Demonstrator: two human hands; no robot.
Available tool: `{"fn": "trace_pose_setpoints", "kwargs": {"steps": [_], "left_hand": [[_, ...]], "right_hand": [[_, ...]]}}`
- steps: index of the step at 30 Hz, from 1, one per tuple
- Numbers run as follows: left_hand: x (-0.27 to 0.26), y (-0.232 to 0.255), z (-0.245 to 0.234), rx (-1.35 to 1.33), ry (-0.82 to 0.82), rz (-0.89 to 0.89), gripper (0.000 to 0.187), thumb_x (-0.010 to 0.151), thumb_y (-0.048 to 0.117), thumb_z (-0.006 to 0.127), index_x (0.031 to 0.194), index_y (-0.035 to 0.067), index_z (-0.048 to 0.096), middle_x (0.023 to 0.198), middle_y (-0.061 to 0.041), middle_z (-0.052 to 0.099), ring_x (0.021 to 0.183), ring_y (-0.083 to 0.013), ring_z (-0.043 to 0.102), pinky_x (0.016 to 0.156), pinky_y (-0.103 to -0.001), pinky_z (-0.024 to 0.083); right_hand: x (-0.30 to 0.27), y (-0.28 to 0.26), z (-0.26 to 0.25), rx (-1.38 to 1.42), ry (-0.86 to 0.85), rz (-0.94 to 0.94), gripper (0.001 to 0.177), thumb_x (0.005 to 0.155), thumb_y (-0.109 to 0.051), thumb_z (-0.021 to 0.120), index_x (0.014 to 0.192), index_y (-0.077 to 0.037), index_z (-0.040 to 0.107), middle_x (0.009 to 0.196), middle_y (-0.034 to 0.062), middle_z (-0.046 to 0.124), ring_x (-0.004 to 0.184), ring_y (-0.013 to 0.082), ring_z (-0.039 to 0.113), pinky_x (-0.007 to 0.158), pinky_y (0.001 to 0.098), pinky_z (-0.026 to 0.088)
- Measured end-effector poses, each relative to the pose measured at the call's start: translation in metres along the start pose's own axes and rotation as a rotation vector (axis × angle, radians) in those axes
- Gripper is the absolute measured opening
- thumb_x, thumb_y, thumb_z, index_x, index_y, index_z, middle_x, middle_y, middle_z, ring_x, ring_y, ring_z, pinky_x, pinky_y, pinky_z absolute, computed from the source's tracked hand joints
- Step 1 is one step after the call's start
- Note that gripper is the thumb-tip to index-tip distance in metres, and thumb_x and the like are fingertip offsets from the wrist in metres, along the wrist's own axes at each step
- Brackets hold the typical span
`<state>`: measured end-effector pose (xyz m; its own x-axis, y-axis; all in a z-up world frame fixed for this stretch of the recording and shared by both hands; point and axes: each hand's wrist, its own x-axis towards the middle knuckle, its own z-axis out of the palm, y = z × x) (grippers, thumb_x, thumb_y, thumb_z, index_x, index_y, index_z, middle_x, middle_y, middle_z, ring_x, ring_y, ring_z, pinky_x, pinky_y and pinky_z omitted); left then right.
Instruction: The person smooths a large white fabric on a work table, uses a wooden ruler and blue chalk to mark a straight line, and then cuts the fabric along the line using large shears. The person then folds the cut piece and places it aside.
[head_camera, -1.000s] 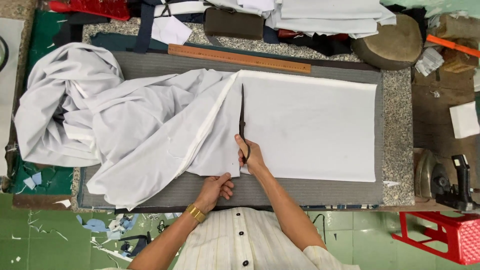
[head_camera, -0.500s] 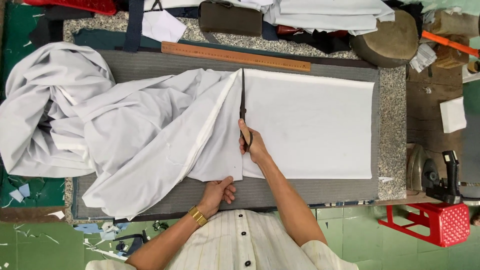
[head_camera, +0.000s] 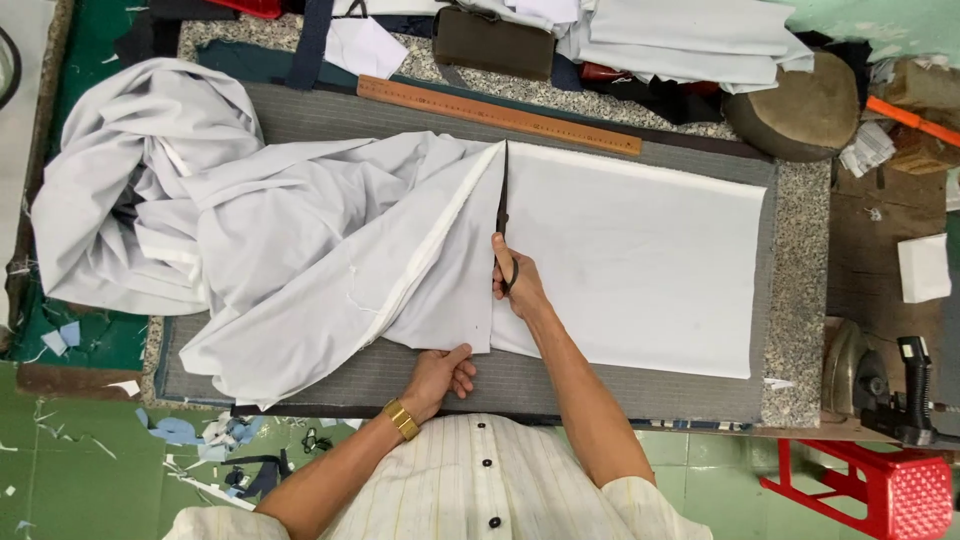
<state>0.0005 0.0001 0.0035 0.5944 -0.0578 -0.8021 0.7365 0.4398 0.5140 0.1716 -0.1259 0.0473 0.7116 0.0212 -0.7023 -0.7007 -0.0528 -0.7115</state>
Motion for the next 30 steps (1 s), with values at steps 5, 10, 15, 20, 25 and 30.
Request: {"fn": "trace_pose_setpoints", "kwargs": {"steps": [5, 10, 15, 20, 25, 30], "left_hand": [[0.007, -0.011, -0.004, 0.019, -0.002, 0.018, 0.028, 0.097, 0.023, 0.069, 0.092, -0.004, 0.067, 0.069, -0.017, 0.072, 0.045, -0.0221, 0.069, 0.035, -0.029, 0.057], [0.003, -0.008, -0.002, 0.035, 0.001, 0.026, 0.027, 0.098, 0.023, 0.068, 0.092, -0.003, 0.066, 0.070, -0.018, 0.072, 0.045, -0.0223, 0.069, 0.035, -0.029, 0.057], [0.005, -0.009, -0.003, 0.034, -0.007, 0.032, 0.027, 0.098, 0.022, 0.067, 0.095, -0.005, 0.065, 0.071, -0.018, 0.072, 0.046, -0.0217, 0.069, 0.036, -0.028, 0.058], [0.009, -0.013, -0.008, 0.033, -0.028, 0.020, 0.031, 0.098, 0.023, 0.068, 0.099, -0.007, 0.066, 0.074, -0.019, 0.073, 0.047, -0.0222, 0.070, 0.037, -0.029, 0.059], [0.005, 0.007, -0.009, 0.107, -0.074, -0.020, 0.035, 0.096, 0.026, 0.071, 0.102, -0.009, 0.068, 0.078, -0.019, 0.074, 0.051, -0.0231, 0.071, 0.040, -0.031, 0.061], [-0.026, 0.104, -0.016, 0.373, 0.008, 0.131, 0.040, 0.098, 0.029, 0.067, 0.105, -0.010, 0.074, 0.094, -0.025, 0.078, 0.072, -0.0279, 0.076, 0.068, -0.040, 0.061]], "right_hand": [[-0.013, -0.011, -0.001, 0.016, -0.021, 0.038, 0.071, 0.086, -0.079, 0.061, 0.085, -0.009, 0.055, 0.061, 0.0023, 0.051, 0.055, 0.0153, 0.056, 0.043, 0.0239, 0.051], [0.008, 0.002, -0.005, 0.008, -0.019, 0.020, 0.072, 0.084, -0.081, 0.065, 0.084, -0.009, 0.056, 0.061, 0.0008, 0.051, 0.055, 0.0142, 0.057, 0.043, 0.0227, 0.052], [0.002, -0.004, -0.009, -0.044, -0.071, 0.000, 0.067, 0.090, -0.072, 0.065, 0.094, -0.005, 0.060, 0.061, 0.0004, 0.050, 0.053, 0.0137, 0.056, 0.041, 0.0226, 0.051], [-0.040, -0.009, -0.019, -0.125, -0.072, -0.042, 0.070, 0.092, -0.071, 0.063, 0.100, -0.001, 0.062, 0.059, 0.0013, 0.047, 0.051, 0.0142, 0.054, 0.038, 0.0227, 0.048], [-0.098, 0.002, -0.048, -0.119, -0.090, -0.071, 0.049, 0.097, -0.053, 0.069, 0.086, -0.005, 0.064, 0.051, 0.0048, 0.047, 0.044, 0.0168, 0.052, 0.031, 0.0241, 0.044], [-0.113, 0.091, -0.108, -0.051, -0.098, -0.189, 0.037, 0.097, -0.027, 0.071, 0.117, 0.005, 0.069, 0.046, 0.0104, 0.051, 0.032, 0.0163, 0.049, 0.029, 0.0239, 0.040]]}}
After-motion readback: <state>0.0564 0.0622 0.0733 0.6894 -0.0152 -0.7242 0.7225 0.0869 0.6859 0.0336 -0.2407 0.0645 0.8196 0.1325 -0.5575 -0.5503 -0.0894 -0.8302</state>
